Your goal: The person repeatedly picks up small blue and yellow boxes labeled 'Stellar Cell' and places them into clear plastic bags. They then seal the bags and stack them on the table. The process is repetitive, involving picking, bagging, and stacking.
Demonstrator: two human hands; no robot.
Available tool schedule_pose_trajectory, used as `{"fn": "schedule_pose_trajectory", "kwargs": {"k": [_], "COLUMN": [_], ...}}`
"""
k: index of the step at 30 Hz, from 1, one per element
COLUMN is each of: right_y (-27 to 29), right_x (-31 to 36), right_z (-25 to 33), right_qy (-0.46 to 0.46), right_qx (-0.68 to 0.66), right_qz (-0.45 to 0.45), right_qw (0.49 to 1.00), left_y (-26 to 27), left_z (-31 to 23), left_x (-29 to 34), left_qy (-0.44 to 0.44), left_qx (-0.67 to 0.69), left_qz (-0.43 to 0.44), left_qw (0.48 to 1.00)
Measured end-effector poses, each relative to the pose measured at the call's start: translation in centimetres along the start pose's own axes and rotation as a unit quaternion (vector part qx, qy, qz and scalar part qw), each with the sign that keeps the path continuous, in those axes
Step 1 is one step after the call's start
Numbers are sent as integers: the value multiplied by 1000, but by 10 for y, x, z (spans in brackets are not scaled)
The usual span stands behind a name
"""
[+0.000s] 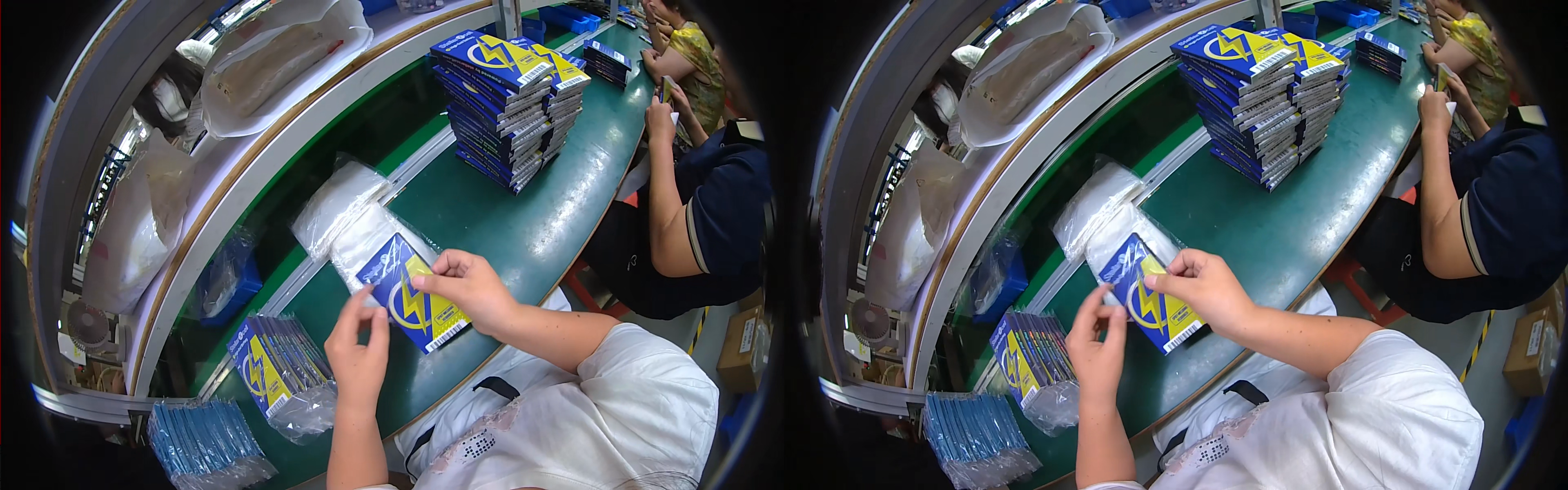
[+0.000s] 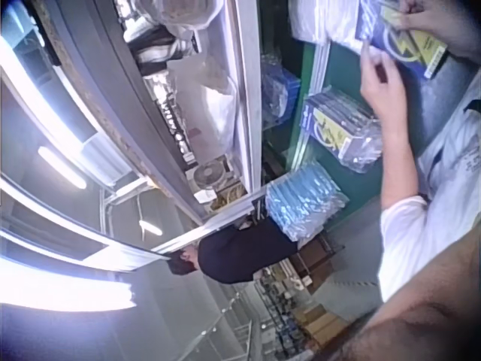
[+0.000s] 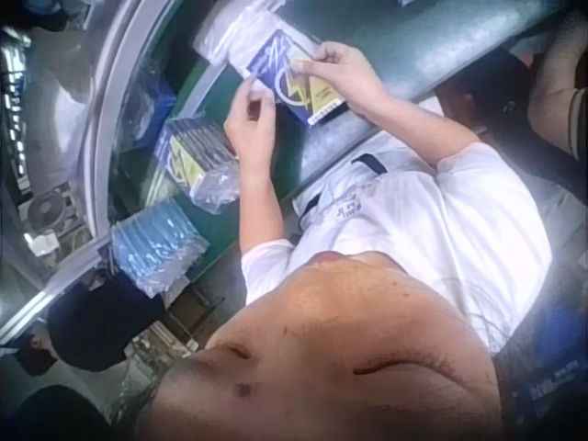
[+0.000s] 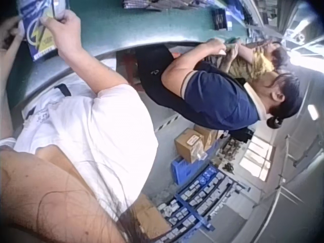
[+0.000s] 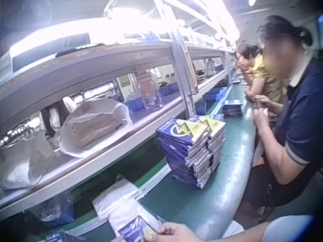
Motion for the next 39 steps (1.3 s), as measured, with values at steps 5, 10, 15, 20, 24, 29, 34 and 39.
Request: {"fn": "schedule_pose_trajectory", "kwargs": {"k": [5, 10, 15, 20, 24, 29, 34, 39], "right_y": [-14, -17, -15, -2, -28, -57, -44, -8], "right_x": [18, 18, 27, 59, 69, 96, 58, -36], "right_z": [15, 32, 70, 92, 72, 68, 134, 227], "right_qy": [42, 212, 312, 545, 537, 538, 658, 665], "right_qx": [56, 206, 268, 168, 171, 126, 234, 488], "right_qz": [49, 177, 161, -2, 152, 366, 185, -231], "right_qw": [996, 939, 897, 821, 812, 748, 691, 516], "left_y": [-17, -14, -26, -37, -32, 8, 92, 144], "left_z": [9, -6, -28, -29, -26, -23, -66, -29], "left_x": [10, 2, 24, 36, 38, 35, 13, 9], "left_qy": [260, 272, 313, 299, 392, 290, 83, -98], "left_qx": [342, 434, 431, 443, 525, 311, 263, -332], "left_qz": [-52, 1, 122, 268, 223, 136, -161, -197], "left_qw": [901, 859, 837, 801, 721, 895, 947, 917]}}
Point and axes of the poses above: each hand's wrist, its own x-axis away from the middle knuckle, its own y-axis out of the back of the hand, z = x × y, the point moved 5 cm from there along -x, towards the middle knuckle, and after that the axes turned 12 degrees about -z, right-handed, at the moved point
